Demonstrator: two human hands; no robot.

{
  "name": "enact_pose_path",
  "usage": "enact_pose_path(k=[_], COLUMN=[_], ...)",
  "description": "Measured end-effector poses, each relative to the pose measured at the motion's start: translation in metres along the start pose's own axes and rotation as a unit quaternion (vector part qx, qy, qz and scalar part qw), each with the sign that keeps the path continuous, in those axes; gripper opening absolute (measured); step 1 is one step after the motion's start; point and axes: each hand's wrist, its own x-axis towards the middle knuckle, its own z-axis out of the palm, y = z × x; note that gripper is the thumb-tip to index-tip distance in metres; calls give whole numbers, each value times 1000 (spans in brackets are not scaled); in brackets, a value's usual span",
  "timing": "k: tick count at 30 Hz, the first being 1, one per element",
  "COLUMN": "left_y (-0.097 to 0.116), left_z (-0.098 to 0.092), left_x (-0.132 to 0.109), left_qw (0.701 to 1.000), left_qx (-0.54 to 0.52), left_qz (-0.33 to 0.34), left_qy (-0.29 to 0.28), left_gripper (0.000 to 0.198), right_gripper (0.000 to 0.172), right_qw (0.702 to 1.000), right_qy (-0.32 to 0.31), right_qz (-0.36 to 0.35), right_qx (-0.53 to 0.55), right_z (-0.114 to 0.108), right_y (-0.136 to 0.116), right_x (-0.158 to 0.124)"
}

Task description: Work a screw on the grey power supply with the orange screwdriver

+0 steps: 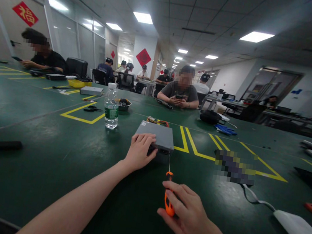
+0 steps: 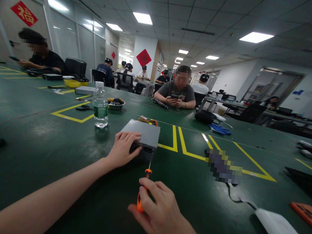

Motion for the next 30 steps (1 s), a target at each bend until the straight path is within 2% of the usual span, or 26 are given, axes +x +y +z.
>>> enact_pose_path(k=[5,11,19,25,30], left_y=[1,1,1,1,2], left_z=[-1,-2,-2,-1,-2], left_x=[0,0,0,0,0], left_qw=[1000,1000,1000,1000,1000], left_qx=[0,-2,8,5,5], left_qz=[-4,-3,-2,-2,-4], left_qy=[-5,-8,-7,-9,-10], left_gripper=[24,25,25,25,25], right_gripper=[31,29,25,31,32], right_qw=[999,998,1000,999,999], right_qy=[-16,-51,8,-11,-46], right_qz=[28,-14,9,18,-7], right_qx=[26,-14,9,36,-8], right_z=[-2,-8,-2,-5,-9], right_y=[3,1,2,5,3], right_x=[-6,2,-1,-5,1])
